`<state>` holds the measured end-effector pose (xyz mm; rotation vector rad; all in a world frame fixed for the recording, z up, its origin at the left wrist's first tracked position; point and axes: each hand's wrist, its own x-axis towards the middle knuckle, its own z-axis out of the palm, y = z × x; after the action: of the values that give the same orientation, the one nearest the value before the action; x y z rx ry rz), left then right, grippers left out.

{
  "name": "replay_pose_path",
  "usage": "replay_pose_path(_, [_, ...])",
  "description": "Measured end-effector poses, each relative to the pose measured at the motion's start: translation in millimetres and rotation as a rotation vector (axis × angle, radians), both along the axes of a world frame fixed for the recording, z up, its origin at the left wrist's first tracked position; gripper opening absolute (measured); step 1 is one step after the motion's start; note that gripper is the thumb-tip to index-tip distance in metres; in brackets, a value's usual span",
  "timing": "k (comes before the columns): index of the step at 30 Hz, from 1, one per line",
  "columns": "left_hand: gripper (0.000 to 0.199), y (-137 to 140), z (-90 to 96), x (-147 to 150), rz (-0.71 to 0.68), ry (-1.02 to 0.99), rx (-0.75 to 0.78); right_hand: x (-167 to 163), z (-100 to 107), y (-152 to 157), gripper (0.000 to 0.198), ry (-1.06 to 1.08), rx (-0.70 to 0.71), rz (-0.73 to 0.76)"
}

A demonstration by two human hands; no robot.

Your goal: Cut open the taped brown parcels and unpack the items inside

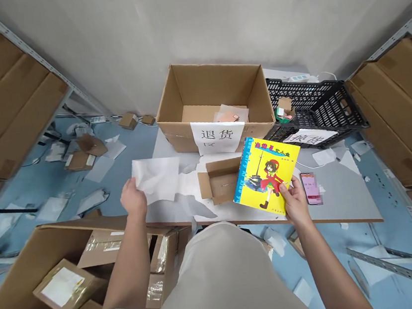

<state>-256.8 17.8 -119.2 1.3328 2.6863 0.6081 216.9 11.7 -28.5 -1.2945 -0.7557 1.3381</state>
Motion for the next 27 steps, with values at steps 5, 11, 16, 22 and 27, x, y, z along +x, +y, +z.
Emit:
replay_pose_path(5, [0.05,6.2,-56.3,36.9,-0.144,-0.289,-0.291,-6.7,-10.7,-5.6,0.05,0.023,-0.014,0.015])
replay_pose_path(11, [0.084,4.8,-65.8,96.2,-0.32,-0.383,-0.43,-14.8,-23.9,-2.8,0.054,0.032,0.009,0.025])
replay_pose_path(16, [0.084,-18.4,4.7,153.0,-0.474,-0.186,0.024,-23.7,-23.1,-1.3,0.051,0.081,-0.022,0.047])
replay_pose_path(22, [0.043,-36.0,69.7,221.3,-1.139,-0.055,0.435,-43.6,-0.3,-4.6,0.05,0.085,0.049,0.099])
replay_pose_path(27, [0.027,-35.6,79.4,236.6,-0.782,-0.681,0.531,-37.1,18.1,11.3,0.065,-0.098,0.296,0.213])
